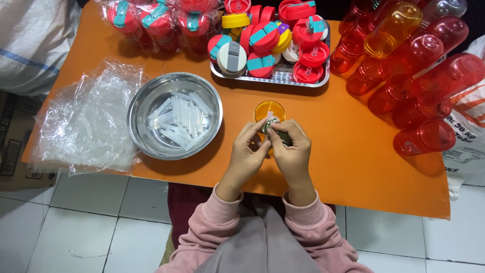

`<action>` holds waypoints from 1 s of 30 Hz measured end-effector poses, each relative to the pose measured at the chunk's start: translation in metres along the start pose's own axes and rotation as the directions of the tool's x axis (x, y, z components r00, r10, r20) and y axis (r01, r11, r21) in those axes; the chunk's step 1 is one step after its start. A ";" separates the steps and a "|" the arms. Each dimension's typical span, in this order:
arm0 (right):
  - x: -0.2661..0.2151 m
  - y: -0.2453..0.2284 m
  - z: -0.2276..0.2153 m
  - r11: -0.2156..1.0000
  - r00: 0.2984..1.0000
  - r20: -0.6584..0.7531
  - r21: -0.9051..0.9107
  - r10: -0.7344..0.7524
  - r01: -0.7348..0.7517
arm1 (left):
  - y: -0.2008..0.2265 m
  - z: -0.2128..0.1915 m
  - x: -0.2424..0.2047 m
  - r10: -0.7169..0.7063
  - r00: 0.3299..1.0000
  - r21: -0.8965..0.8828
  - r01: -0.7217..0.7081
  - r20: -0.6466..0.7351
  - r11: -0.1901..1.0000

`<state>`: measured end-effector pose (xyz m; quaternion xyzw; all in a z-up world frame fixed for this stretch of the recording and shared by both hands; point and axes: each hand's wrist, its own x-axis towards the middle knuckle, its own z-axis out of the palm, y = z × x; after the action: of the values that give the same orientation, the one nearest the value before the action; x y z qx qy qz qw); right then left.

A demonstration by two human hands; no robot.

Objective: Assembling plastic cup lids by inserting straws and seals into the lid components.

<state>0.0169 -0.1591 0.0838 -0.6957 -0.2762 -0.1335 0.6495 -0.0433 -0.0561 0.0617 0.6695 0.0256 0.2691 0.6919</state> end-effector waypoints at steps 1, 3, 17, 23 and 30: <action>0.001 -0.002 0.000 1.000 1.000 0.000 -0.001 0.001 -0.001 | 0.005 0.001 0.000 -0.002 1.000 -0.001 0.002 0.000 1.000; 0.005 -0.007 0.001 1.000 1.000 -0.021 -0.001 -0.006 0.006 | 0.014 0.001 0.002 -0.005 1.000 -0.010 0.005 0.024 1.000; 0.003 0.008 -0.005 1.000 0.998 -0.056 0.023 0.012 -0.011 | -0.010 0.003 -0.002 -0.006 0.998 -0.143 0.014 0.055 0.990; 0.001 0.009 -0.003 0.994 0.998 -0.007 0.090 0.063 -0.062 | -0.013 0.005 0.001 -0.018 1.000 -0.170 0.020 0.016 0.985; 0.013 0.012 -0.007 0.999 0.995 -0.094 -0.040 -0.023 0.019 | -0.018 0.004 -0.003 -0.031 0.993 -0.159 0.049 0.114 0.986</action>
<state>0.0348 -0.1631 0.0817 -0.6983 -0.2498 -0.1783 0.6467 -0.0379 -0.0604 0.0439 0.6245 -0.0213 0.2189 0.7495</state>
